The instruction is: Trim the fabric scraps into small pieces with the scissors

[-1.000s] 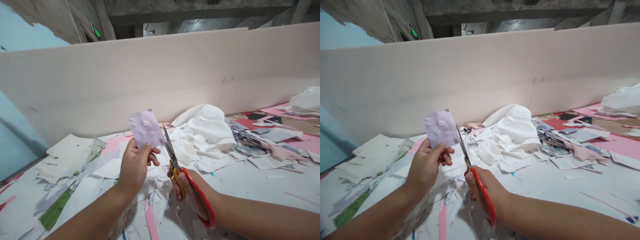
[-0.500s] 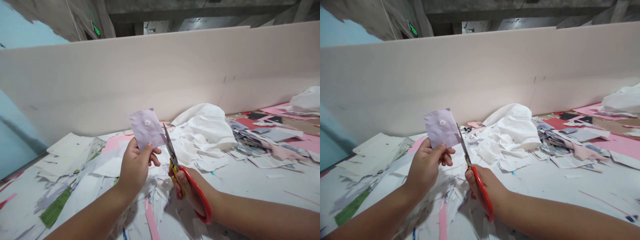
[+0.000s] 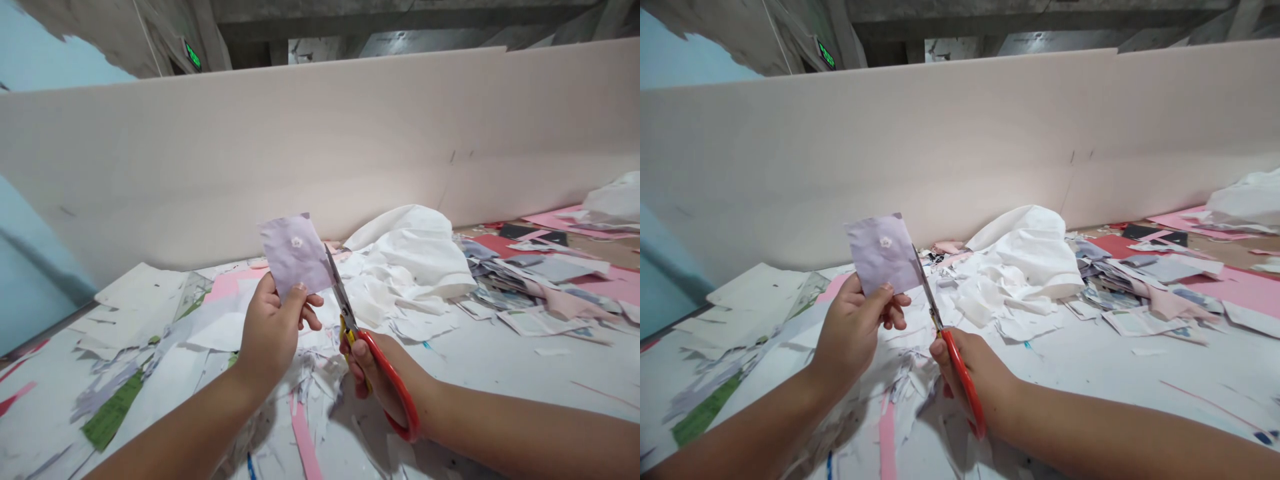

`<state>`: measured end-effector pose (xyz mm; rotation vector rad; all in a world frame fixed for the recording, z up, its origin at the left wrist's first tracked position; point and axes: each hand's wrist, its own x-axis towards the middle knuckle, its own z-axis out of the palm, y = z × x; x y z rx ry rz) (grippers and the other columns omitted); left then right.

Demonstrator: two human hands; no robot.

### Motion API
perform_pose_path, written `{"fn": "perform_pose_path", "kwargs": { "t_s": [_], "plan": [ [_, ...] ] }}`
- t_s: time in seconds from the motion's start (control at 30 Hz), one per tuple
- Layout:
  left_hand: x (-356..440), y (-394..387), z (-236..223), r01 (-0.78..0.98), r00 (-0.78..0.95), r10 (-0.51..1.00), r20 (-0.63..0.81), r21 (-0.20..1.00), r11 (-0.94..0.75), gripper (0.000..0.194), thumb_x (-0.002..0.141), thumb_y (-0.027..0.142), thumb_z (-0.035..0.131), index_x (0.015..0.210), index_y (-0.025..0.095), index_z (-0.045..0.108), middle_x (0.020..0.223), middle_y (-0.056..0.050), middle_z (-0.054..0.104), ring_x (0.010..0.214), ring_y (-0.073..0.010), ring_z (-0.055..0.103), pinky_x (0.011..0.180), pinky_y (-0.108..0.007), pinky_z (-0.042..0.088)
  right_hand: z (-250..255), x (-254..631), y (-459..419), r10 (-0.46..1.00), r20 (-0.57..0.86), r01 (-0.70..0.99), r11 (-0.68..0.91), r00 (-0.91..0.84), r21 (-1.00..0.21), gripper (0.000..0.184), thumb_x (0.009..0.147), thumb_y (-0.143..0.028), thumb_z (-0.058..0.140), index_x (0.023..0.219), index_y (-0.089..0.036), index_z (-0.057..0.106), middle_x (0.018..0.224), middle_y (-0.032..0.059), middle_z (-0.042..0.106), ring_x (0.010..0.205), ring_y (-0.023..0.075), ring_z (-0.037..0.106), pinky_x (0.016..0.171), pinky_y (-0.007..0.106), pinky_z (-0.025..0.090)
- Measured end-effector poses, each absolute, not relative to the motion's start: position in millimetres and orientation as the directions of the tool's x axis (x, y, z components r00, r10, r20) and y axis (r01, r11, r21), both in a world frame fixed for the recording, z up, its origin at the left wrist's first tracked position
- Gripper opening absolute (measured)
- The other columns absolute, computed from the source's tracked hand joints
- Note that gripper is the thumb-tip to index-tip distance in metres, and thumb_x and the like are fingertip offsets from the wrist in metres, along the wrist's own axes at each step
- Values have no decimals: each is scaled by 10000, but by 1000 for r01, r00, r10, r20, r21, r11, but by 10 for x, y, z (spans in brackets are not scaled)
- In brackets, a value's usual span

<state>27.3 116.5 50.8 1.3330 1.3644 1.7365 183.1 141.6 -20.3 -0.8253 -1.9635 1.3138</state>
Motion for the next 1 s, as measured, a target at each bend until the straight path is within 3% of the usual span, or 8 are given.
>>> {"fn": "perform_pose_path", "kwargs": {
  "t_s": [0.3,0.43,0.6,0.9,1.0],
  "plan": [
    [261,1168,505,148,-344,867,360,933,-328,115,794,303,518,789,200,467,639,38,646,434,-68,551,453,-199,382,-272,1788,1440,804,125,44,185,-581,-982,518,779,-679,325,726,-173,421,548,-50,373,439,96,445,433,232,370],
    [234,1185,499,129,-357,857,370,929,-347,106,788,290,523,796,199,470,636,39,644,433,-64,544,452,-196,375,-258,1837,1424,787,160,-82,139,-595,-987,486,809,-633,340,879,-171,476,705,8,464,641,143,501,608,308,443],
    [214,1197,505,116,-373,849,374,927,-358,103,784,291,523,809,203,475,638,36,641,447,-74,546,462,-205,373,-156,1944,1338,708,188,38,291,-680,-956,567,759,-695,328,1028,-208,437,912,88,489,837,229,490,756,409,414],
    [262,1193,523,122,-376,849,371,928,-352,110,777,293,529,786,199,473,633,34,641,423,-74,544,442,-202,361,-132,1889,1299,768,200,165,369,-609,-915,614,758,-730,215,979,-205,444,717,22,444,628,160,396,568,320,363],
    [257,1188,516,130,-360,855,373,928,-350,102,786,287,525,797,198,475,634,33,644,430,-72,546,445,-199,365,-134,1884,1327,744,247,157,427,-621,-891,587,778,-715,178,869,-200,444,672,-1,396,587,137,341,540,294,325]
  ]
}}
